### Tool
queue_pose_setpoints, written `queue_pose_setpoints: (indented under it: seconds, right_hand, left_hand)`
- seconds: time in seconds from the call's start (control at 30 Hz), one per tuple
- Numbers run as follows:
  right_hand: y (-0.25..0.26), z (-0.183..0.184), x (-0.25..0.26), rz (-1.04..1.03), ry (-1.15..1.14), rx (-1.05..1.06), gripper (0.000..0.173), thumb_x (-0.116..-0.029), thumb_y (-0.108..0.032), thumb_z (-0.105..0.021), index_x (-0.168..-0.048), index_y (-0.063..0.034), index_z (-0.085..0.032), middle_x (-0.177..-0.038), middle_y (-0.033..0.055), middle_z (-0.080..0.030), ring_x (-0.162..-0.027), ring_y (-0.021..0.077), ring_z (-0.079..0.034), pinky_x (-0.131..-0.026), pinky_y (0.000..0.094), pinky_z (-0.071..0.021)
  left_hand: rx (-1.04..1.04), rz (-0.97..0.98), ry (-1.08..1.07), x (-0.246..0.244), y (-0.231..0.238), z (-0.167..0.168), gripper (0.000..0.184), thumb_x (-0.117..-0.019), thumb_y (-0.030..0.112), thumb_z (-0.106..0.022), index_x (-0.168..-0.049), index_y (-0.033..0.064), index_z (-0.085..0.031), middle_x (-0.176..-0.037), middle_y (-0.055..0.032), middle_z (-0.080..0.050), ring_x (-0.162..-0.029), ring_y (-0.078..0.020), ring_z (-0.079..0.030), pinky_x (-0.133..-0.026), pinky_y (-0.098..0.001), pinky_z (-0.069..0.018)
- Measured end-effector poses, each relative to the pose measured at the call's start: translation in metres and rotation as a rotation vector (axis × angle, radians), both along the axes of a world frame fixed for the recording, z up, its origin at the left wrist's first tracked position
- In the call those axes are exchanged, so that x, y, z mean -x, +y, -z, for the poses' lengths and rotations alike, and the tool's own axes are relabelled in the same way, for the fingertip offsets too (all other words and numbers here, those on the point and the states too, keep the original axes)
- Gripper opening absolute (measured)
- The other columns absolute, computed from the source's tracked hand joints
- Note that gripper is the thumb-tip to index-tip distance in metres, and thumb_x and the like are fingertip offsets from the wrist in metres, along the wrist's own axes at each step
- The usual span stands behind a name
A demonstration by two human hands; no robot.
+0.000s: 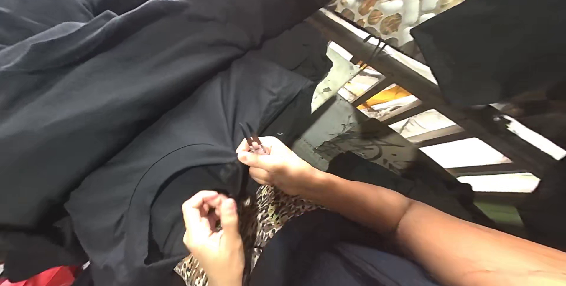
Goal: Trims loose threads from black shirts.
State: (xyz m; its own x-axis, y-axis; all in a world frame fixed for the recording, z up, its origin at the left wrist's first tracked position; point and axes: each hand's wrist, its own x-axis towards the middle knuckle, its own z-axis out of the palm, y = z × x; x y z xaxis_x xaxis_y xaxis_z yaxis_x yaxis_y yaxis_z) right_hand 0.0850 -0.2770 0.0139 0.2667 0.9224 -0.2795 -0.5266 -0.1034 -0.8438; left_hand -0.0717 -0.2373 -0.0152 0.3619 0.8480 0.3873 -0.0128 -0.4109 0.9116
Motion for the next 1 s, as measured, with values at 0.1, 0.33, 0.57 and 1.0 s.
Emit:
queue_pose_setpoints:
  seconds: [0.1,0.33,0.57,1.0]
  right_hand:
    - [-0.002,0.004,0.001,-0.003,-0.073,0.010,0.019,-0.0993,-0.002,-0.050,-0.086,-0.0117,-0.060,-0.049,-0.0127,-0.042,-0.042,-0.0065,-0.035,-0.043,0.0108,-0.0295]
    - [-0.009,0.011,-0.003,0.001,-0.559,-0.087,0.016,-0.0977,-0.004,-0.054,-0.085,-0.0109,-0.061,-0.057,-0.0144,-0.043,-0.049,-0.0087,-0.036,-0.047,0.0096,-0.0303]
    - [-0.031,0.003,-0.002,0.055,-1.854,-0.279,0.035,-0.0996,-0.037,-0.056,-0.092,-0.0042,-0.067,-0.069,0.0066,-0.060,-0.052,0.0184,-0.055,-0.044,0.0310,-0.0404]
    - [-0.018,-0.025,-0.088,-0.089,-2.003,0.174,0.032,-0.0923,-0.013,-0.069,-0.121,-0.0013,-0.065,-0.070,0.0207,-0.064,-0.057,0.0461,-0.063,-0.047,0.0596,-0.0434]
  left_hand:
    - [-0.144,-0.122,0.208,-0.011,-0.001,-0.003,0.044,-0.0936,0.027,-0.069,-0.109,-0.0123,-0.058,-0.074,0.0019,-0.060,-0.067,0.0081,-0.054,-0.064,-0.0075,-0.0465]
    - [-0.091,0.029,0.257,0.009,-0.002,-0.001,0.021,-0.1006,0.011,-0.054,-0.088,-0.0008,-0.067,-0.068,0.0040,-0.059,-0.060,0.0086,-0.053,-0.059,-0.0062,-0.0451]
    - [0.110,0.090,0.001,0.013,0.001,0.001,0.013,-0.0930,0.004,-0.053,-0.083,0.0054,-0.060,-0.066,0.0118,-0.056,-0.060,0.0094,-0.054,-0.057,-0.0076,-0.0464]
    - [-0.030,-0.138,1.124,0.126,-0.006,-0.045,0.058,-0.0975,0.030,-0.065,-0.136,-0.0115,-0.054,-0.066,-0.0198,-0.066,-0.052,-0.0365,-0.064,-0.052,-0.0555,-0.0481]
